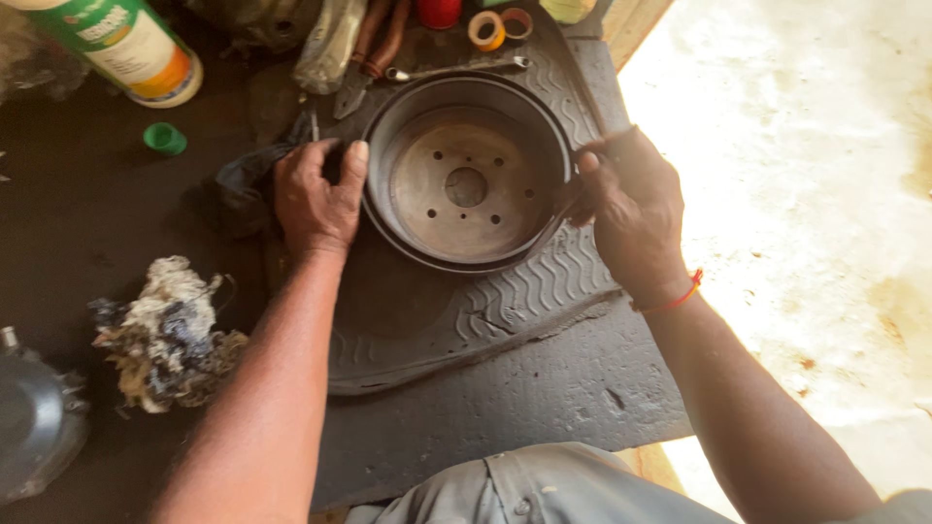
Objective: The person cleans the interior of a brake drum using a cloth and a thin metal tool to remove debris from the inner rim.
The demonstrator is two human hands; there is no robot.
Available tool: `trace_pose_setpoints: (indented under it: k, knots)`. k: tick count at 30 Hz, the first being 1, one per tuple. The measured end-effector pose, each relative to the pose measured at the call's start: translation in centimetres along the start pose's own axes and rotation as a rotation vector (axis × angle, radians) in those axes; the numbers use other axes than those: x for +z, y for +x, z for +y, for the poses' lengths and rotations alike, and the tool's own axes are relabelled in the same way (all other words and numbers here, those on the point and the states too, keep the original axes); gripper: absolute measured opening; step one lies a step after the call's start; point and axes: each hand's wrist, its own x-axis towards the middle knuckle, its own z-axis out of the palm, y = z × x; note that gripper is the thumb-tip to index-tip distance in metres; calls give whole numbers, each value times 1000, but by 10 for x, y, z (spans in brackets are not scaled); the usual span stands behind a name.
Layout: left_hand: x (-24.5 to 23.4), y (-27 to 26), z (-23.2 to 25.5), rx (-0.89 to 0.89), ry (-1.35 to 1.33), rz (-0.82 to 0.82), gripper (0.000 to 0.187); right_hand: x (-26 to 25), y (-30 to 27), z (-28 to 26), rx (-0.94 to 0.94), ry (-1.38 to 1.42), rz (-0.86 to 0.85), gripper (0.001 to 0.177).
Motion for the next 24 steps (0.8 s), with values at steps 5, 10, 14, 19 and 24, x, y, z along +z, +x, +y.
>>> trace_pose_setpoints:
  k: [5, 10, 14, 19, 24]
  knots:
    - [1, 3, 3, -24, 2, 4, 53, 14, -8, 5, -127, -111, -34, 24]
    - [0, 0, 0, -19, 5, 16, 52, 2, -1, 10, 14, 58, 19, 20]
    - [1, 0, 4, -13, -13, 7, 53, 18, -11, 11, -228, -168, 17, 19]
    - [3, 4, 0, -42, -22, 31, 52, 8, -3, 3, 30, 15, 4, 18]
    - [5, -2, 0, 1, -24, 27, 51, 24, -12, 1, -56, 73, -43, 15]
